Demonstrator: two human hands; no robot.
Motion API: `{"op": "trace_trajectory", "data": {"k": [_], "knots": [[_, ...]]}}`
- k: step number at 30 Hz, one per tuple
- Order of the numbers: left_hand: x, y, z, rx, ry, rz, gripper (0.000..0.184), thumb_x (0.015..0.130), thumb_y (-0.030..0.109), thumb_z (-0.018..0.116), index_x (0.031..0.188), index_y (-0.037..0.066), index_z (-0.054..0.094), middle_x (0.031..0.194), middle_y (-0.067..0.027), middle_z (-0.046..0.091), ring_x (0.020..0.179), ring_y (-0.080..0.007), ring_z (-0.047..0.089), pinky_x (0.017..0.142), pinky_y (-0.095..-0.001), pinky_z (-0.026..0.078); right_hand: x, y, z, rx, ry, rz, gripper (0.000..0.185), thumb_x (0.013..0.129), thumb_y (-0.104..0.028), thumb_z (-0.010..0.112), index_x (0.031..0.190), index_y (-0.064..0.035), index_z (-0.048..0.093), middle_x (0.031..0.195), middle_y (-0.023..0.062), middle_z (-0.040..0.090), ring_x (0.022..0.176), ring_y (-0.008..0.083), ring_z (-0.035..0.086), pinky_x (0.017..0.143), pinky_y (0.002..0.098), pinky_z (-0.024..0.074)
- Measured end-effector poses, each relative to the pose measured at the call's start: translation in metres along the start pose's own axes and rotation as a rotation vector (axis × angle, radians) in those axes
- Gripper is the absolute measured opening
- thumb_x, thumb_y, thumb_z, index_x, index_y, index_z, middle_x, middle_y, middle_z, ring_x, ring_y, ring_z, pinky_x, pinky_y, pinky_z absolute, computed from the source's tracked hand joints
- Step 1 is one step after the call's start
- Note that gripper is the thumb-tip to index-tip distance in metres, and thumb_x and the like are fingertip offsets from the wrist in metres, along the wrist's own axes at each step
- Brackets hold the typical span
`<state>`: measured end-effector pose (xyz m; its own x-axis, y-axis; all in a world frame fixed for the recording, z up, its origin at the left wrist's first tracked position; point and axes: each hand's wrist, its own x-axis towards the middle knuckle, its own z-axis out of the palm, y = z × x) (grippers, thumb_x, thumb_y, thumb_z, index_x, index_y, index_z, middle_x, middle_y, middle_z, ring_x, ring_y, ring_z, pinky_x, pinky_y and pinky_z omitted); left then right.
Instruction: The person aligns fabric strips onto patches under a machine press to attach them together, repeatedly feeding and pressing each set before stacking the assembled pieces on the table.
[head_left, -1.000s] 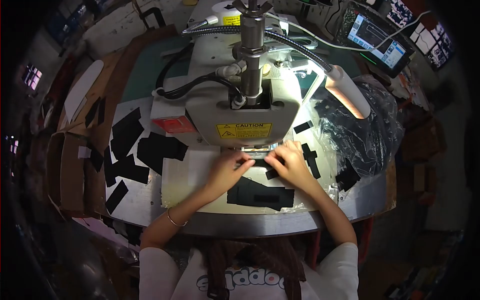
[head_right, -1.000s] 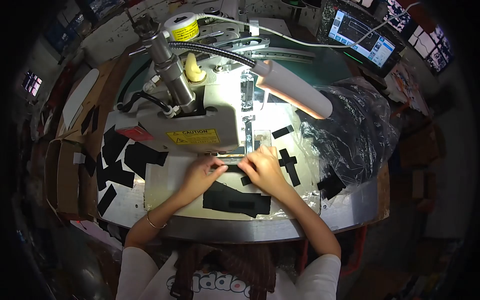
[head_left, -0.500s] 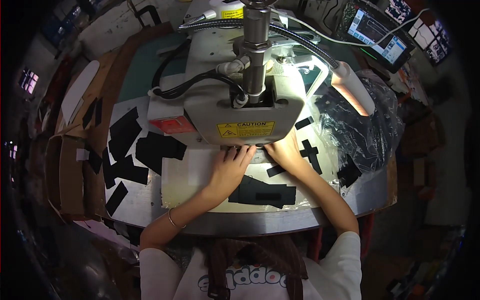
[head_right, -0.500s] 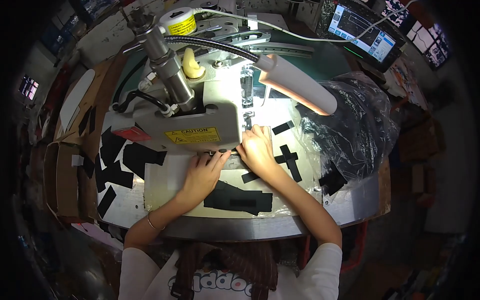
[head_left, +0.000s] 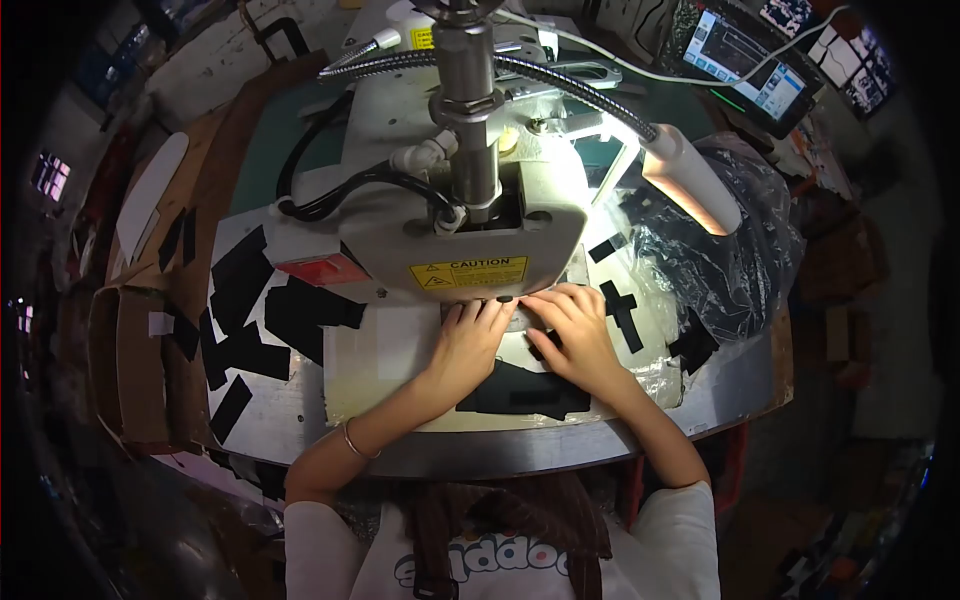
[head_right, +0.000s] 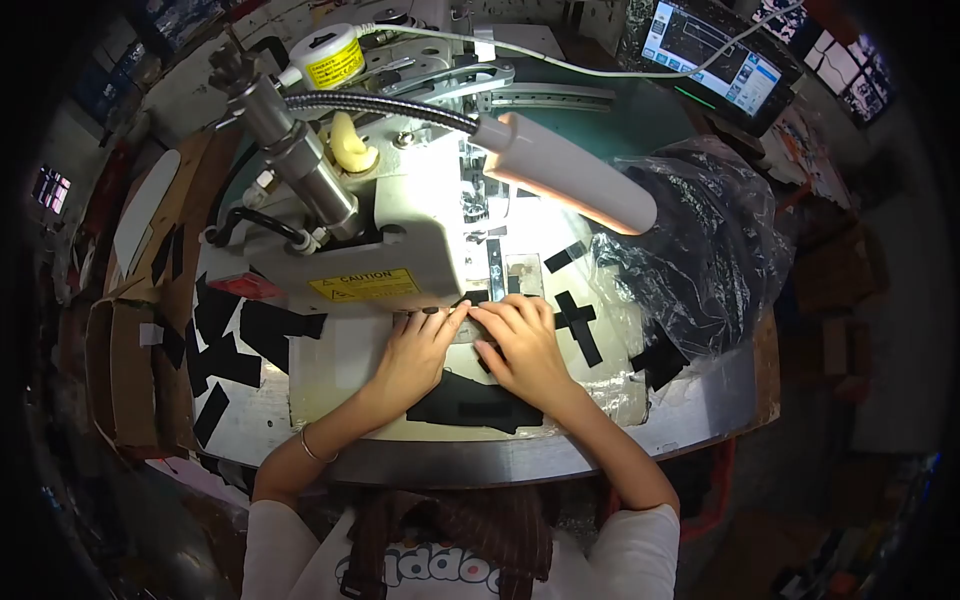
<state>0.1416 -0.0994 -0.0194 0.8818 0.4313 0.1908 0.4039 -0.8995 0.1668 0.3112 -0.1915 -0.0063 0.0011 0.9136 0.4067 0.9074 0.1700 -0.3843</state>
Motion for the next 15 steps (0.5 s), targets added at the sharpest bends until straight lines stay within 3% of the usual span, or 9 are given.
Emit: {"op": "trace_trajectory", "data": {"k": [3,6,9,10,15], "knots": [[0.000,-0.001,0.001,-0.026,0.053,0.009,0.060,0.075,-0.002,0.052,0.134,0.007,0.044,0.105,-0.0072,0.051,0.097,-0.0249,0.047,0.085,-0.0357,0.041,-0.014,0.001,-0.016,-0.082,-0.026,0.022,0.039,0.073,-0.018,0.067,0.110,-0.0087,0.058,0.120,0.0100,0.050,0.118,0.0298,0.041,0.097,0.0468,0.0286],[0.002,-0.002,0.002,-0.069,0.082,0.008,0.060,0.074,-0.003,0.053,0.133,0.007,0.046,0.105,-0.0075,0.050,0.100,-0.0248,0.047,0.085,-0.0359,0.041,-0.025,0.015,-0.022,-0.127,0.019,0.028,0.036,0.073,-0.006,0.057,0.108,-0.0073,0.058,0.120,0.0120,0.051,0.119,0.0319,0.040,0.100,0.0485,0.0268],[0.001,-0.002,0.002,-0.073,0.051,-0.012,0.061,0.073,-0.004,0.053,0.132,0.008,0.047,0.105,-0.0078,0.050,0.101,-0.0248,0.047,0.086,-0.0360,0.042,-0.023,0.028,-0.027,-0.136,0.028,0.039,0.036,0.072,-0.006,0.056,0.108,-0.0042,0.058,0.121,0.0131,0.049,0.118,0.0332,0.041,0.101,0.0481,0.0272],[0.001,-0.001,0.002,-0.083,0.051,-0.014,0.060,0.073,-0.004,0.053,0.132,0.008,0.047,0.105,-0.0082,0.050,0.101,-0.0253,0.047,0.086,-0.0365,0.042,-0.021,0.031,-0.026,-0.138,0.002,0.061,0.041,0.076,-0.011,0.058,0.116,-0.0028,0.055,0.127,0.0159,0.047,0.122,0.0350,0.038,0.103,0.0482,0.0272],[0.000,-0.004,0.000,-0.178,0.078,-0.034,0.056,0.074,-0.005,0.052,0.129,0.007,0.049,0.107,-0.0110,0.050,0.104,-0.0288,0.048,0.087,-0.0396,0.043,-0.005,0.046,-0.009,-0.192,-0.015,0.079,0.058,0.083,-0.025,0.061,0.132,0.0012,0.042,0.137,0.0223,0.039,0.131,0.0383,0.032,0.108,0.0481,0.0238]]}}
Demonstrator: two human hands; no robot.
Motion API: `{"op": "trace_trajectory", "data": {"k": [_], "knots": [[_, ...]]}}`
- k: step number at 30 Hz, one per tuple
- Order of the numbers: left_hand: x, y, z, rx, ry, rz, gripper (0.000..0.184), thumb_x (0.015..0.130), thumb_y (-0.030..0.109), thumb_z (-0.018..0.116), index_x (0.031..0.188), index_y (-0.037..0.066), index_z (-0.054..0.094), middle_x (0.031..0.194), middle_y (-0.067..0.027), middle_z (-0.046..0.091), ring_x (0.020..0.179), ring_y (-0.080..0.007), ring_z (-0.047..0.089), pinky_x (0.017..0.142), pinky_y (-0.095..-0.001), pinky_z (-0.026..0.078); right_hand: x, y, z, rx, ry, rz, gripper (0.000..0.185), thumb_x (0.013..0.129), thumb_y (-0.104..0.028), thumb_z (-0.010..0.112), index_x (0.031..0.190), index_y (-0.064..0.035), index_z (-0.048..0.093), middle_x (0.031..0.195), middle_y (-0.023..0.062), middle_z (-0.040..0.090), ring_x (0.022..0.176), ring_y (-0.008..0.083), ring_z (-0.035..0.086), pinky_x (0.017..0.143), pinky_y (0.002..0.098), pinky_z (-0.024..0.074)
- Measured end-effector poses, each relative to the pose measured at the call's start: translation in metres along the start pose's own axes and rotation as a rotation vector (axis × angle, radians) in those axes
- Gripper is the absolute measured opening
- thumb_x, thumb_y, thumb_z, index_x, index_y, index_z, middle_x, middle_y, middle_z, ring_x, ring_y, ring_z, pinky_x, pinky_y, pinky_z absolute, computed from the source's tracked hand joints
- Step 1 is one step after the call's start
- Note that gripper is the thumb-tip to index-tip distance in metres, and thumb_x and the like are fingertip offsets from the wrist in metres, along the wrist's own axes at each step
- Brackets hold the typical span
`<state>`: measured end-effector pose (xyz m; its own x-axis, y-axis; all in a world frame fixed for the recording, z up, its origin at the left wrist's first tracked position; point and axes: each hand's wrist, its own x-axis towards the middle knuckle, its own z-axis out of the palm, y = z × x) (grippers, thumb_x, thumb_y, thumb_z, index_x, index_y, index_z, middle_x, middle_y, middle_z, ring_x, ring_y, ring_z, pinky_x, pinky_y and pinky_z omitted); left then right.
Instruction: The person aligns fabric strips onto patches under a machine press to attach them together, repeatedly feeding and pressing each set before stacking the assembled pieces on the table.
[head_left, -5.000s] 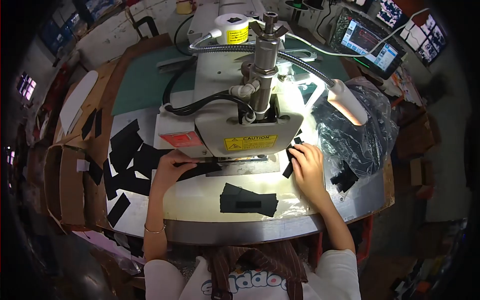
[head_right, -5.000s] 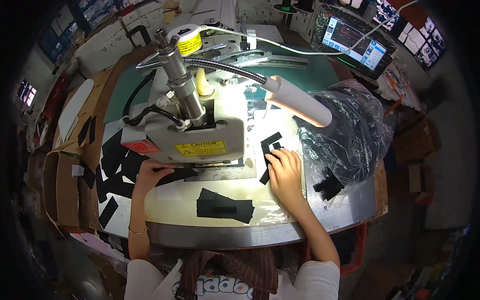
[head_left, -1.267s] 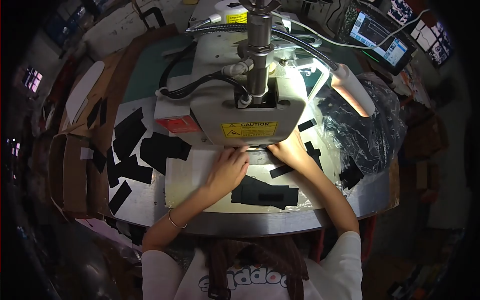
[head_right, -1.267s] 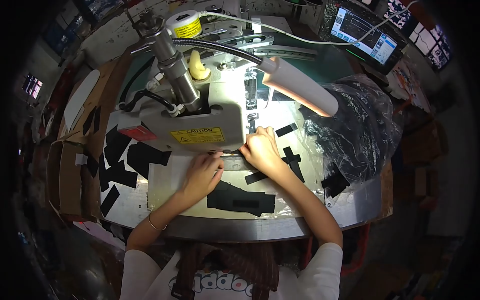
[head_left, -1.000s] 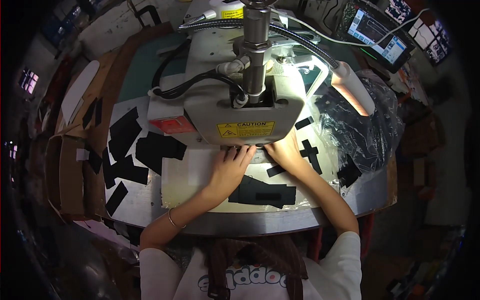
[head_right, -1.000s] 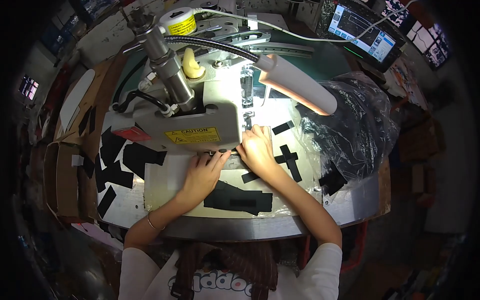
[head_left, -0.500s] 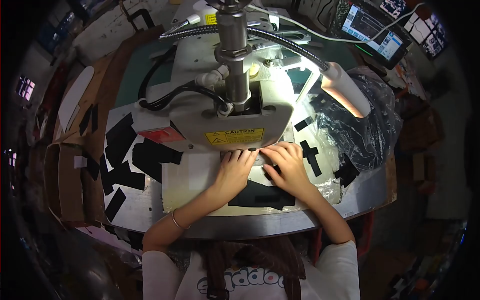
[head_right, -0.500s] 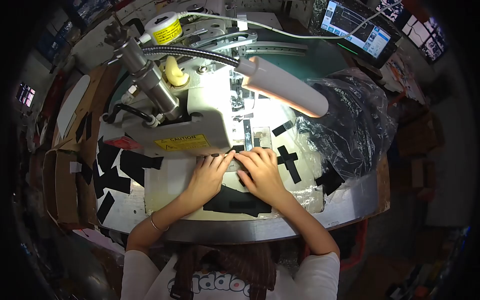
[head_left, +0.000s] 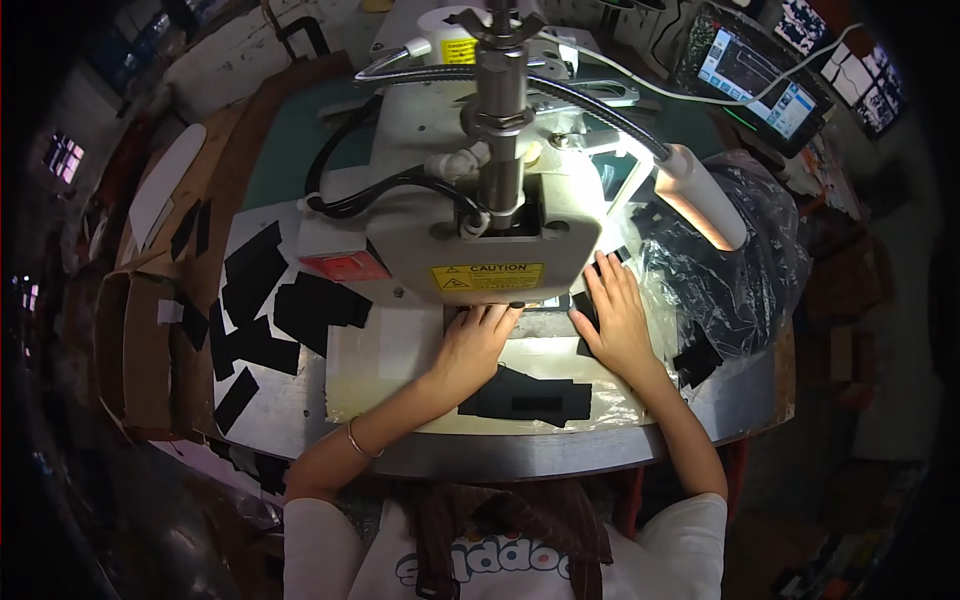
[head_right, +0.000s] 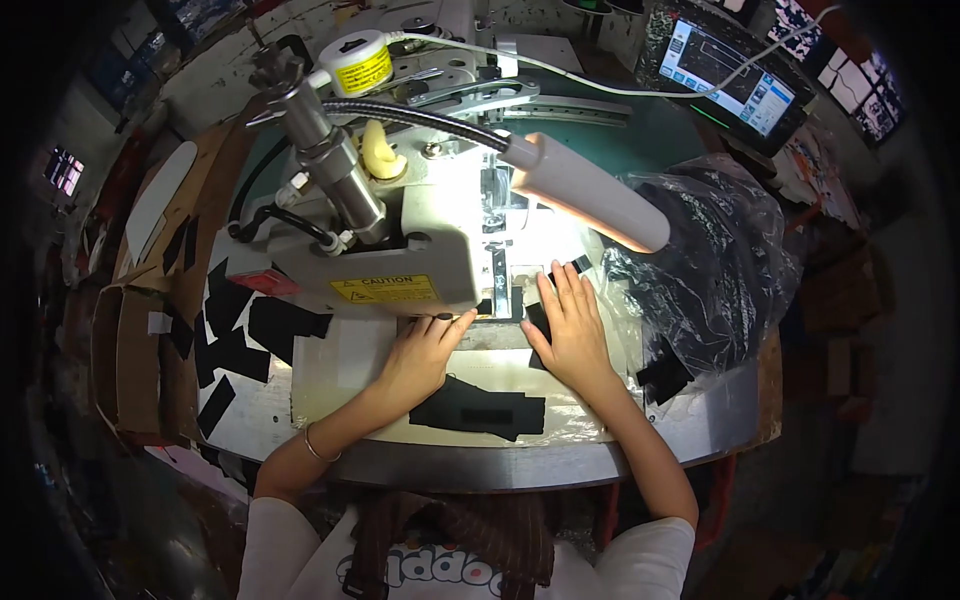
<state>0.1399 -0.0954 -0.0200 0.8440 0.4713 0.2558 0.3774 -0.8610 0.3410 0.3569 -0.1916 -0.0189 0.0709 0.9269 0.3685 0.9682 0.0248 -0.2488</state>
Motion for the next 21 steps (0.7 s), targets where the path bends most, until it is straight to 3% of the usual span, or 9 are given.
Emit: {"op": "trace_trajectory", "data": {"k": [2,7,12,15,18,19,20,21], "knots": [[-0.003,-0.003,-0.003,-0.016,-0.031,-0.043,0.054,0.075,-0.005,0.052,0.127,0.007,0.050,0.109,-0.0123,0.050,0.105,-0.0306,0.049,0.087,-0.0415,0.042,0.000,0.002,0.011,0.027,0.002,0.020,0.057,0.084,-0.024,0.061,0.131,0.0023,0.043,0.137,0.0230,0.039,0.130,0.0389,0.033,0.108,0.0483,0.0235],[-0.012,-0.016,-0.015,-0.001,0.024,-0.022,0.048,0.073,-0.004,0.052,0.120,0.005,0.051,0.114,-0.0109,0.052,0.107,-0.0322,0.050,0.087,-0.0410,0.043,0.006,-0.016,0.016,0.131,0.035,0.039,0.046,0.082,-0.014,0.059,0.123,0.0043,0.049,0.129,0.0215,0.046,0.124,0.0382,0.040,0.102,0.0441,0.0340],[-0.021,-0.032,-0.019,0.088,0.023,0.003,0.046,0.074,0.001,0.053,0.120,0.006,0.052,0.114,-0.0131,0.054,0.104,-0.0328,0.052,0.088,-0.0430,0.042,0.012,-0.027,0.025,0.197,0.020,0.056,0.038,0.081,-0.009,0.057,0.116,0.0057,0.051,0.124,0.0220,0.049,0.120,0.0400,0.042,0.100,0.0453,0.0356],[-0.022,-0.043,-0.009,0.141,-0.105,-0.085,0.049,0.073,0.007,0.055,0.122,0.007,0.051,0.111,-0.0154,0.056,0.100,-0.0335,0.054,0.088,-0.0440,0.042,0.014,-0.013,0.040,0.210,0.011,0.042,0.034,0.078,-0.003,0.056,0.110,0.0071,0.051,0.119,0.0245,0.050,0.118,0.0427,0.043,0.100,0.0466,0.0358],[-0.017,-0.046,-0.028,0.006,-0.160,-0.031,0.037,0.078,0.012,0.055,0.114,0.005,0.056,0.105,-0.0174,0.059,0.095,-0.0367,0.055,0.087,-0.0469,0.042,0.011,-0.006,0.032,0.228,0.033,0.049,0.036,0.075,-0.001,0.055,0.111,0.0052,0.052,0.117,0.0249,0.050,0.116,0.0440,0.043,0.100,0.0479,0.0340],[-0.018,-0.053,-0.043,-0.197,-0.156,-0.087,0.027,0.078,0.015,0.057,0.104,0.005,0.060,0.103,-0.0159,0.060,0.094,-0.0358,0.056,0.085,-0.0454,0.042,0.012,-0.008,0.024,0.248,0.030,0.075,0.035,0.076,-0.001,0.054,0.110,0.0048,0.053,0.117,0.0243,0.050,0.116,0.0431,0.043,0.100,0.0476,0.0340],[-0.023,-0.066,-0.061,-0.390,-0.129,-0.154,0.020,0.078,0.018,0.059,0.093,0.005,0.063,0.101,-0.0144,0.061,0.094,-0.0349,0.056,0.083,-0.0439,0.043,0.014,-0.008,0.018,0.182,0.086,0.046,0.033,0.077,-0.001,0.053,0.109,0.0046,0.054,0.116,0.0237,0.051,0.114,0.0425,0.044,0.099,0.0474,0.0339],[-0.032,-0.092,-0.054,-0.170,0.224,-0.013,0.018,0.078,0.020,0.063,0.087,0.005,0.063,0.098,-0.0137,0.061,0.091,-0.0374,0.056,0.079,-0.0436,0.043,0.014,-0.008,0.013,0.201,0.072,0.072,0.033,0.077,-0.001,0.053,0.109,0.0040,0.054,0.115,0.0232,0.051,0.112,0.0424,0.044,0.099,0.0473,0.0340]]}}
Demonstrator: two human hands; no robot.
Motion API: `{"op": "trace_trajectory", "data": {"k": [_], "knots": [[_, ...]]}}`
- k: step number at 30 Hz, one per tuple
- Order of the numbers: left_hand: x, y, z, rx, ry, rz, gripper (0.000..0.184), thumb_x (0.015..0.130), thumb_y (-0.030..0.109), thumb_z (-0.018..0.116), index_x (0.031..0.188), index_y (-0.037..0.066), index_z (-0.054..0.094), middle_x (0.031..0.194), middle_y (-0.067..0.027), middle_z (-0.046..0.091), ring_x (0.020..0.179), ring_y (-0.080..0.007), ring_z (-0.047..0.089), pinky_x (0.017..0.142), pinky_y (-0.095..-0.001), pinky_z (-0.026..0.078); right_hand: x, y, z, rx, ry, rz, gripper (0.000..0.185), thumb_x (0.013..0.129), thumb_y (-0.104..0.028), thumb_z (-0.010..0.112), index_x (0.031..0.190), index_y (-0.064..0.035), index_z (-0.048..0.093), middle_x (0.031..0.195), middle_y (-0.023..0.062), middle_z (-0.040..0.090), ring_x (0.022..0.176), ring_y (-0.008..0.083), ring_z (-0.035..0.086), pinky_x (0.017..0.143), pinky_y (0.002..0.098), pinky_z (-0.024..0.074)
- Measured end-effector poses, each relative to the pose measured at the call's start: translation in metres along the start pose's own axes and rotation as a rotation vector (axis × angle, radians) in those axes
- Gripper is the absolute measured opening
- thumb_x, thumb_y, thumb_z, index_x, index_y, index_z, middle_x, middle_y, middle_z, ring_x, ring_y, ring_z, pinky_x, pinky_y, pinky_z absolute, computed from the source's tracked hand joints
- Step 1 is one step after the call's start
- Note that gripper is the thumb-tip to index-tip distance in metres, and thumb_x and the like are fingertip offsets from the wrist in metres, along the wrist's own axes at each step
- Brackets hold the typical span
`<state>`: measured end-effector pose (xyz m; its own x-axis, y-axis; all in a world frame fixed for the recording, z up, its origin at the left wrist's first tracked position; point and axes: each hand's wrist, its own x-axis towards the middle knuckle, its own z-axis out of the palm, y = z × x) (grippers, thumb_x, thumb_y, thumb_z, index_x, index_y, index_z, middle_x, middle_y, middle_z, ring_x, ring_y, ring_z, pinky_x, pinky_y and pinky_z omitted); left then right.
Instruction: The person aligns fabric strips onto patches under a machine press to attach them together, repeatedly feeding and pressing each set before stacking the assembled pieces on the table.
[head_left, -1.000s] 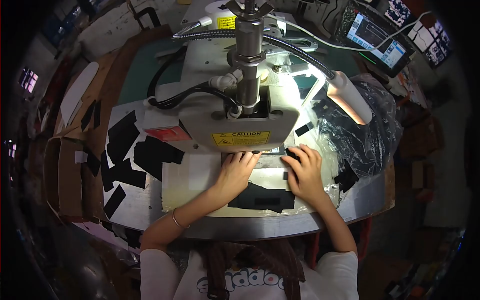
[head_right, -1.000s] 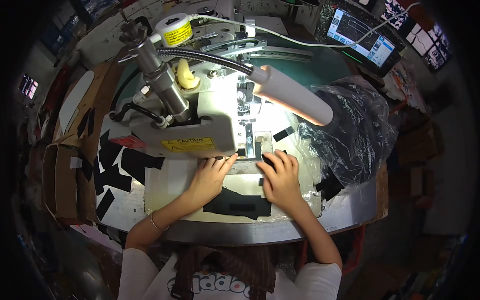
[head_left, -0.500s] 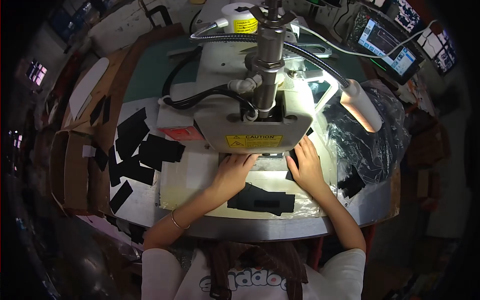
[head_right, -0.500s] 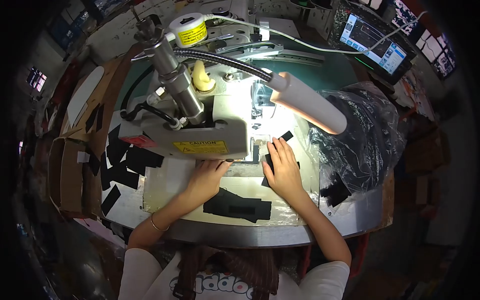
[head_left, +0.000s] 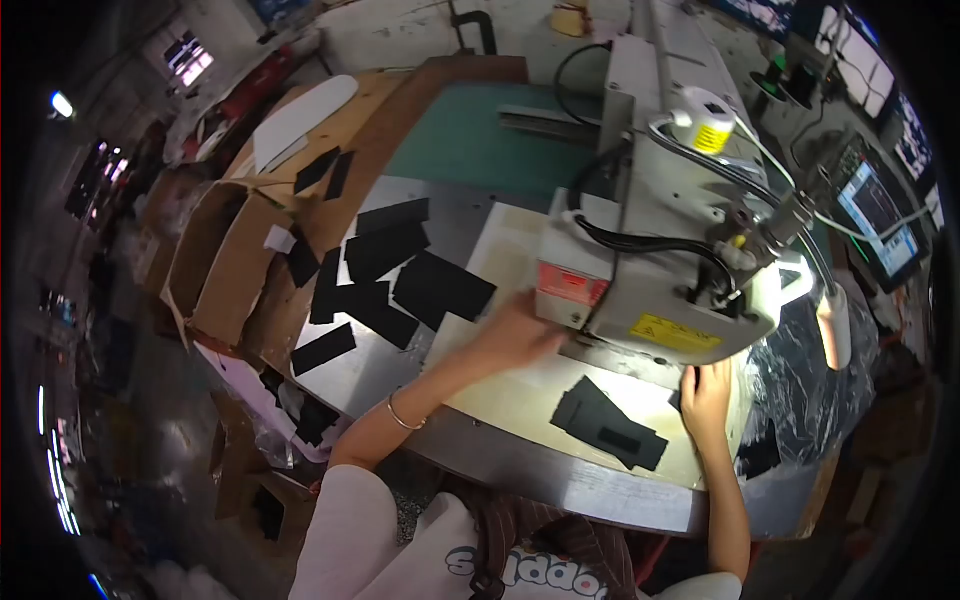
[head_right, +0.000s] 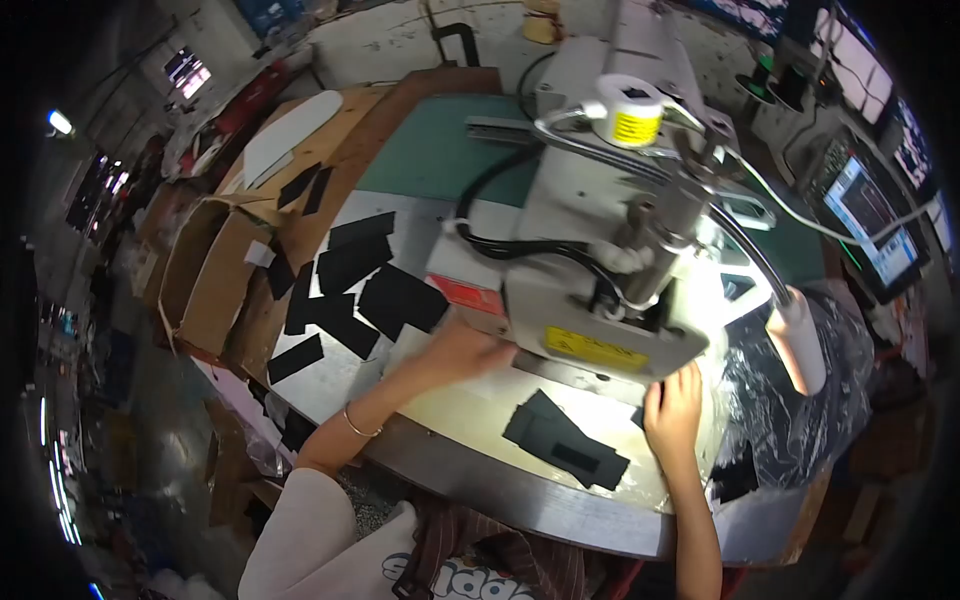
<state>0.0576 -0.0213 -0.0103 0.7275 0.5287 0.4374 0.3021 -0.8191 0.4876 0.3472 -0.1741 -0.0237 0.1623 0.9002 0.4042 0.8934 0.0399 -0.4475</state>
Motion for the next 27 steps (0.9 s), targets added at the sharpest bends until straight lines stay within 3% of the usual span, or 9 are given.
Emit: {"op": "trace_trajectory", "data": {"k": [2,5,11,12,16,19,20,24,27], "knots": [[-0.009,-0.050,-0.023,-0.094,0.124,-0.197,0.020,0.077,0.019,0.065,0.089,0.004,0.061,0.093,-0.0153,0.060,0.089,-0.0365,0.055,0.076,-0.0438,0.042,-0.002,0.002,-0.006,-0.046,0.002,0.014,0.028,0.078,-0.001,0.052,0.106,0.0041,0.054,0.115,0.0238,0.051,0.111,0.0427,0.044,0.098,0.0474,0.0344],[-0.032,-0.087,-0.064,0.483,0.222,-0.176,0.031,0.072,0.023,0.070,0.092,0.003,0.057,0.093,-0.0127,0.053,0.089,-0.0310,0.051,0.074,-0.0409,0.041,-0.007,0.012,-0.008,-0.111,0.018,0.012,0.024,0.079,-0.002,0.051,0.102,0.0047,0.053,0.114,0.0256,0.050,0.112,0.0430,0.043,0.097,0.0479,0.0340],[-0.062,-0.101,-0.076,0.477,0.273,-0.134,0.040,0.065,0.034,0.076,0.074,0.003,0.052,0.086,-0.0131,0.049,0.079,-0.0299,0.053,0.067,-0.0379,0.045,-0.027,0.014,-0.006,-0.133,0.035,0.017,0.030,0.081,-0.002,0.050,0.110,0.0061,0.051,0.120,0.0228,0.048,0.117,0.0412,0.041,0.099,0.0485,0.0311],[-0.060,-0.093,-0.079,0.507,0.274,-0.173,0.041,0.066,0.038,0.075,0.073,0.005,0.053,0.074,-0.0113,0.053,0.065,-0.0275,0.056,0.057,-0.0353,0.046,-0.023,0.005,-0.006,-0.158,0.025,0.016,0.029,0.082,-0.002,0.050,0.110,0.0058,0.052,0.119,0.0219,0.049,0.116,0.0405,0.041,0.099,0.0484,0.0311],[-0.066,-0.096,-0.076,0.619,0.241,-0.202,0.041,0.070,0.046,0.072,0.071,0.008,0.057,0.050,-0.0074,0.053,0.050,-0.0289,0.057,0.051,-0.0356,0.046,-0.020,0.002,0.003,-0.218,0.078,-0.021,0.028,0.082,-0.004,0.051,0.109,0.0030,0.054,0.117,0.0206,0.051,0.114,0.0393,0.044,0.097,0.0485,0.0331],[-0.071,-0.103,-0.086,0.595,0.229,-0.322,0.041,0.072,0.047,0.071,0.069,0.008,0.058,0.053,-0.0101,0.054,0.051,-0.0288,0.058,0.050,-0.0358,0.045,-0.017,0.007,0.010,-0.245,0.070,0.000,0.026,0.083,-0.004,0.052,0.108,0.0027,0.055,0.117,0.0209,0.051,0.114,0.0392,0.044,0.097,0.0484,0.0334],[-0.071,-0.103,-0.095,0.525,0.289,-0.358,0.041,0.074,0.047,0.070,0.069,0.008,0.060,0.056,-0.0114,0.055,0.052,-0.0291,0.058,0.049,-0.0365,0.045,-0.014,0.006,0.009,-0.306,0.136,-0.075,0.021,0.086,-0.004,0.052,0.105,0.0028,0.057,0.109,0.0176,0.055,0.106,0.0347,0.049,0.092,0.0449,0.0365],[-0.063,-0.081,-0.147,0.397,0.443,-0.537,0.039,0.075,0.043,0.071,0.071,0.005,0.063,0.064,-0.0124,0.060,0.059,-0.0300,0.059,0.053,-0.0365,0.044,0.000,0.007,0.005,-0.209,0.116,-0.117,0.018,0.086,-0.003,0.052,0.102,0.0051,0.056,0.106,0.0226,0.055,0.103,0.0395,0.050,0.094,0.0473,0.0378],[-0.055,-0.070,-0.165,0.103,0.538,-0.632,0.028,0.078,0.026,0.072,0.075,-0.001,0.067,0.061,-0.0082,0.060,0.054,-0.0128,0.052,0.052,-0.0300,0.040,0.002,0.010,0.003,-0.269,0.093,-0.080,0.016,0.085,-0.006,0.055,0.097,0.0034,0.059,0.107,0.0235,0.056,0.107,0.0407,0.050,0.098,0.0492,0.0350]]}}
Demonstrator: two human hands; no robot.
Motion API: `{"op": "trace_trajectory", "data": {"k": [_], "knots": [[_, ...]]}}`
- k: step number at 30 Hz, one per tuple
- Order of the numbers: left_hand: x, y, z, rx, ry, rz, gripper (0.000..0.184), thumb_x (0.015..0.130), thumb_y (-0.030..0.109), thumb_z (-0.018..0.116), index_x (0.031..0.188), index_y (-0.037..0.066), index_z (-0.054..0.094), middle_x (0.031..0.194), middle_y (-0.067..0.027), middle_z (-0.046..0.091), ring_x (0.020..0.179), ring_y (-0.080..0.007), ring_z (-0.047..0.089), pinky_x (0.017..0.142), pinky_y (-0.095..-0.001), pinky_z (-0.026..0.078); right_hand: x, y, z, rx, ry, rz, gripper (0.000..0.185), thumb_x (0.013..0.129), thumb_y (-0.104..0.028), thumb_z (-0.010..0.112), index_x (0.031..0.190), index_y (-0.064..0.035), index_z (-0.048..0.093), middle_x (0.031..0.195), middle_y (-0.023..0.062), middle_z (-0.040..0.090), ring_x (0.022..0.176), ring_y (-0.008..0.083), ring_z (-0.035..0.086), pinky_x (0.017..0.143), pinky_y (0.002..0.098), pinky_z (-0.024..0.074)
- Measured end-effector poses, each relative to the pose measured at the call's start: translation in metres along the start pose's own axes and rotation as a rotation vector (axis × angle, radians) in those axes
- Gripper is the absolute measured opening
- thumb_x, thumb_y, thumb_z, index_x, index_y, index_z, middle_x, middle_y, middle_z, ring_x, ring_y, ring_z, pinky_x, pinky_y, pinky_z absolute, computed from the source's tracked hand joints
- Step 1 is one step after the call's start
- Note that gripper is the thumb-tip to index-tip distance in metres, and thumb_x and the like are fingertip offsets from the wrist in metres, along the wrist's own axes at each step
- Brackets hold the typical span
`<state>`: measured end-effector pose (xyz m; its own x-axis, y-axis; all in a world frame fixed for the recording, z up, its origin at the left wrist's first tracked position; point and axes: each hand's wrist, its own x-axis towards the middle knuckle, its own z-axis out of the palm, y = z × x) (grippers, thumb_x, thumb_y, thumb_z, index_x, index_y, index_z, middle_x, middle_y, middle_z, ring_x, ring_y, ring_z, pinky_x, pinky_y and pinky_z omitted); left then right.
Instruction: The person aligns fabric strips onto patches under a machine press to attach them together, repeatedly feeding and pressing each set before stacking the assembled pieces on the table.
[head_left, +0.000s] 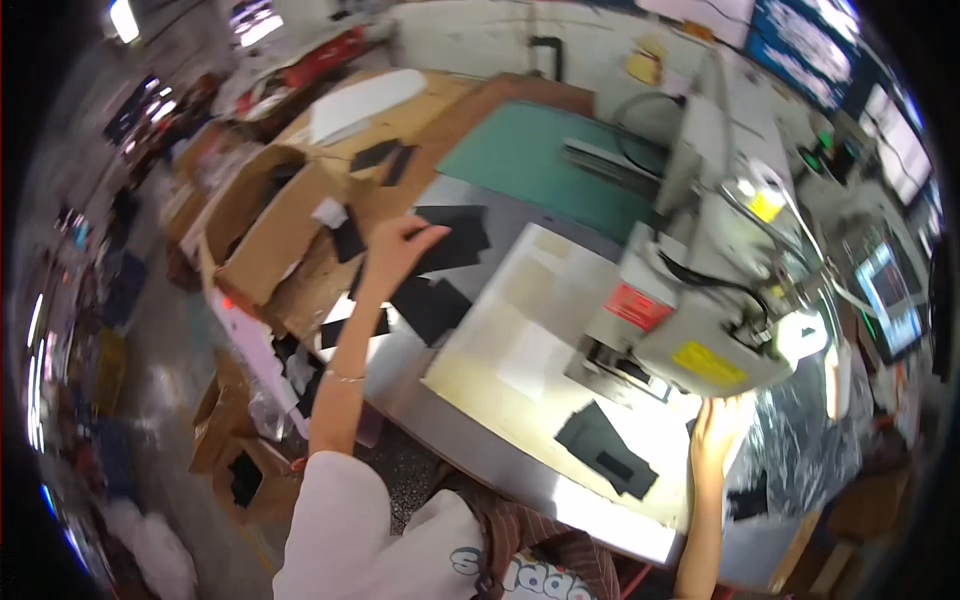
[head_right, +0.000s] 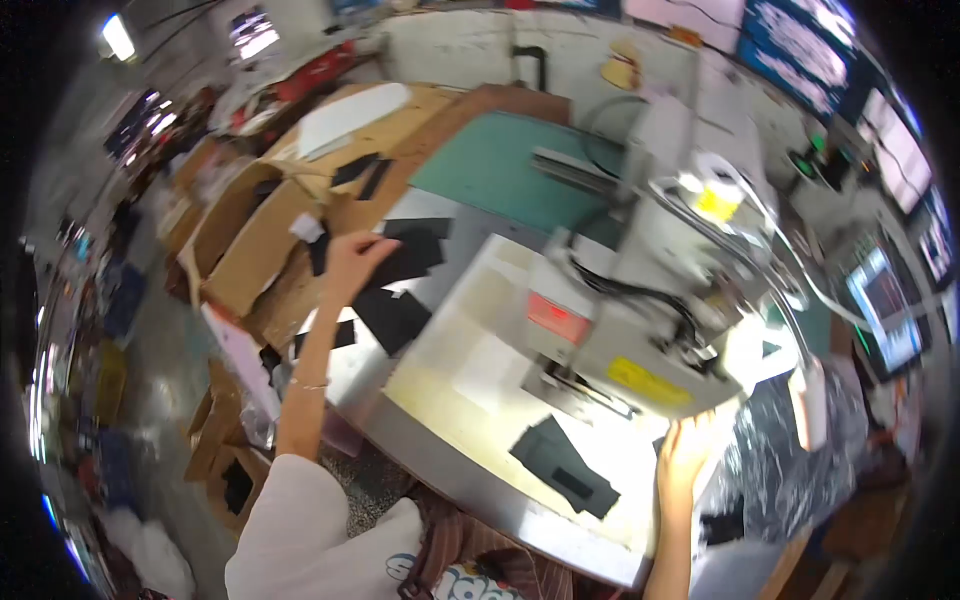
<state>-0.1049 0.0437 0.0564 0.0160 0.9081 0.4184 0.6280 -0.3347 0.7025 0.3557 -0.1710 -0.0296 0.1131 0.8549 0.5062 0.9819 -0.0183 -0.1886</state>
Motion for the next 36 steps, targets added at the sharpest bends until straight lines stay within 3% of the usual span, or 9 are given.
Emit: {"op": "trace_trajectory", "data": {"k": [2,7,10,20,25,31,32,34,36], "knots": [[-0.005,0.013,0.008,-0.122,-0.126,0.005,0.016,0.079,0.015,0.070,0.079,-0.001,0.069,0.063,-0.0037,0.061,0.058,-0.0095,0.052,0.054,-0.0260,0.039,0.003,0.001,-0.002,0.007,0.021,0.038,0.013,0.081,-0.008,0.058,0.088,0.0039,0.060,0.102,0.0232,0.057,0.107,0.0415,0.049,0.098,0.0511,0.0345],[-0.039,0.041,0.081,-0.233,-0.689,0.141,0.013,0.075,0.006,0.071,0.088,0.001,0.070,0.072,-0.0068,0.059,0.069,-0.0142,0.054,0.063,-0.0267,0.041,0.010,0.007,-0.005,0.050,0.064,-0.006,0.017,0.085,-0.007,0.056,0.099,0.0005,0.060,0.104,0.0181,0.056,0.098,0.0373,0.052,0.089,0.0465,0.0406],[-0.043,0.038,0.108,-0.115,-0.573,0.334,0.016,0.070,0.005,0.072,0.086,0.002,0.071,0.072,-0.0094,0.058,0.065,-0.0210,0.054,0.062,-0.0302,0.042,0.006,0.013,-0.011,0.182,0.027,0.126,0.019,0.084,-0.009,0.058,0.101,-0.0034,0.061,0.104,0.0145,0.058,0.099,0.0334,0.052,0.090,0.0419,0.0382],[-0.047,0.027,0.115,-0.110,-0.451,0.238,0.013,0.067,0.004,0.072,0.079,0.002,0.068,0.081,-0.0087,0.060,0.079,-0.0256,0.058,0.072,-0.0345,0.045,0.015,0.000,-0.028,0.423,-0.136,0.246,0.019,0.077,-0.012,0.065,0.095,-0.0061,0.065,0.094,0.0096,0.065,0.094,0.0269,0.055,0.084,0.0362,0.0390],[-0.048,0.029,0.113,-0.083,-0.417,0.347,0.011,0.068,0.003,0.070,0.078,0.002,0.067,0.079,-0.0084,0.062,0.080,-0.0274,0.057,0.076,-0.0356,0.043,0.031,-0.004,-0.012,0.367,-0.277,0.196,0.022,0.069,-0.015,0.072,0.088,-0.0092,0.062,0.093,0.0041,0.054,0.101,0.0239,0.045,0.092,0.0364,0.0285],[-0.047,0.023,0.110,-0.182,-0.458,0.262,0.008,0.073,0.003,0.069,0.080,0.000,0.067,0.079,-0.0084,0.064,0.078,-0.0242,0.058,0.075,-0.0322,0.043,0.025,-0.005,0.006,0.417,0.017,0.290,0.014,0.072,-0.007,0.069,0.079,-0.0056,0.056,0.074,0.0108,0.056,0.079,0.0288,0.052,0.077,0.0398,0.0378],[-0.047,0.020,0.108,-0.228,-0.479,0.216,0.007,0.074,0.003,0.068,0.081,0.000,0.067,0.080,-0.0082,0.065,0.078,-0.0230,0.059,0.075,-0.0312,0.043,0.015,-0.003,-0.002,0.416,0.108,0.349,0.011,0.076,-0.002,0.064,0.078,-0.0020,0.054,0.067,0.0154,0.055,0.063,0.0291,0.054,0.063,0.0396,0.0429],[-0.046,0.022,0.103,-0.351,-0.569,0.176,0.008,0.076,0.003,0.068,0.084,0.000,0.069,0.081,-0.0078,0.066,0.077,-0.0192,0.060,0.073,-0.0290,0.044,0.009,-0.025,-0.057,0.622,0.171,0.646,0.007,0.085,0.001,0.057,0.081,0.0004,0.051,0.069,0.0068,0.058,0.058,0.0120,0.056,0.051,0.0252,0.0444],[-0.048,0.030,0.100,-0.417,-0.717,0.098,0.010,0.078,0.004,0.067,0.087,0.000,0.069,0.083,-0.0077,0.067,0.077,-0.0158,0.061,0.072,-0.0272,0.045,-0.022,-0.024,-0.090,0.891,0.193,0.712,0.010,0.084,0.006,0.056,0.087,-0.0010,0.049,0.080,0.0053,0.057,0.067,0.0061,0.057,0.052,0.0182,0.0450]]}}
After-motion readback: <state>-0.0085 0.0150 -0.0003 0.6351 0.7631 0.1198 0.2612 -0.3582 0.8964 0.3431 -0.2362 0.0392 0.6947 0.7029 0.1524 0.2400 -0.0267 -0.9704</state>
